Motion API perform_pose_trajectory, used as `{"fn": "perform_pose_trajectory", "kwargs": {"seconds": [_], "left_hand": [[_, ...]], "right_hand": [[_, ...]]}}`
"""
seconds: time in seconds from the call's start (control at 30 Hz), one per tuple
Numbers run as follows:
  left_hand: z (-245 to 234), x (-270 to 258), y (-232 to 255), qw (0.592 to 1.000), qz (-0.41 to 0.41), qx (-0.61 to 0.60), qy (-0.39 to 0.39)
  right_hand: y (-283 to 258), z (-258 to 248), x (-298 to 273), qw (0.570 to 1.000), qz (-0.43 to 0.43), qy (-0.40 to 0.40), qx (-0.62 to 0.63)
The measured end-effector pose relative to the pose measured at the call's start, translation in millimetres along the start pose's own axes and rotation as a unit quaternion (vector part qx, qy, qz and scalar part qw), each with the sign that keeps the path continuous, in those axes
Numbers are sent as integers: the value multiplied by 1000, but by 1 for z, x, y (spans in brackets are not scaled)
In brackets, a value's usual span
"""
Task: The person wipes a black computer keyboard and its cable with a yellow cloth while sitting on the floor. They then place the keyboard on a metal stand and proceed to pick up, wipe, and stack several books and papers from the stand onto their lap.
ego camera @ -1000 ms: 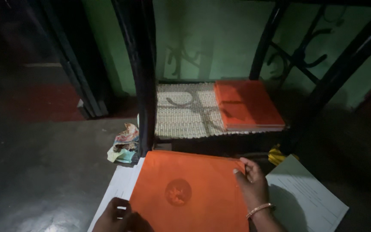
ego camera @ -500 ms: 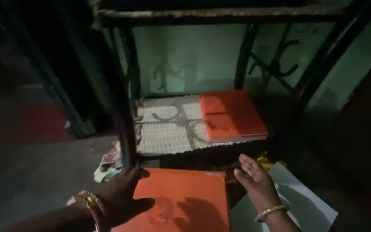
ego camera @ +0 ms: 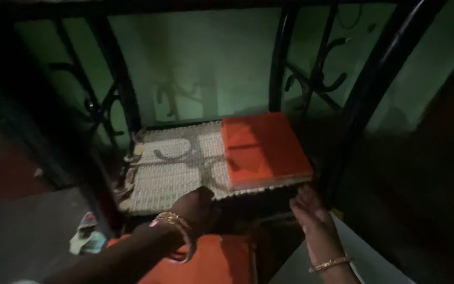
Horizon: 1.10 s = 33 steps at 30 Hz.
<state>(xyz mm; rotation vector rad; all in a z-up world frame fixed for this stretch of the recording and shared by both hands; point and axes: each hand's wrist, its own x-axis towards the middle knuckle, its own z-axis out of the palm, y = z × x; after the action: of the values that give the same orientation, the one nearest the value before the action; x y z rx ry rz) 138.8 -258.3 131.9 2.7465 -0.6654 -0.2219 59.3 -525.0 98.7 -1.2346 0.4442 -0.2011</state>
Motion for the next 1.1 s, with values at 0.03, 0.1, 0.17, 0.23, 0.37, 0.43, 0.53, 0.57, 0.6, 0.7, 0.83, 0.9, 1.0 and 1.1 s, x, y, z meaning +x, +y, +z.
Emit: {"fn": "perform_pose_trajectory", "kwargs": {"seconds": [0.03,0.1,0.17,0.23,0.37,0.43,0.53,0.57,0.6,0.7,0.83,0.9,1.0,1.1], "left_hand": [[12,22,-6,997,4,-48,66],[35,55,-12,970,13,-142,196],[47,84,-5,968,-85,-169,168],[46,102,4,952,-157,-227,130],[46,118,21,926,-240,-291,28],[60,126,17,916,-274,-292,29],[91,158,-2,891,-269,-359,60],[100,166,-7,888,-235,-394,36],[106,170,-10,881,-200,-428,12],[89,181,16,986,-97,28,-132],[35,158,54,966,-156,117,-170],[27,149,59,978,-180,43,-98],[21,161,63,967,-142,149,-152],[24,166,55,970,-172,100,-138]], "right_hand": [[-4,0,6,999,5,-4,-36],[-12,0,9,994,18,-9,-109],[-15,5,16,994,33,1,-103],[-11,4,27,994,27,-9,-103],[17,-22,55,995,-13,-53,-80],[31,-31,63,996,-25,-71,-45],[37,-31,66,997,-24,-71,25],[37,-26,67,997,-10,-51,57],[36,-22,67,996,4,-31,89],[38,-21,63,993,-14,-67,92],[47,-36,78,998,-33,-44,36],[51,-48,92,998,-5,-3,-54],[45,-46,121,936,29,108,-334],[39,-60,111,975,-69,6,-209]]}}
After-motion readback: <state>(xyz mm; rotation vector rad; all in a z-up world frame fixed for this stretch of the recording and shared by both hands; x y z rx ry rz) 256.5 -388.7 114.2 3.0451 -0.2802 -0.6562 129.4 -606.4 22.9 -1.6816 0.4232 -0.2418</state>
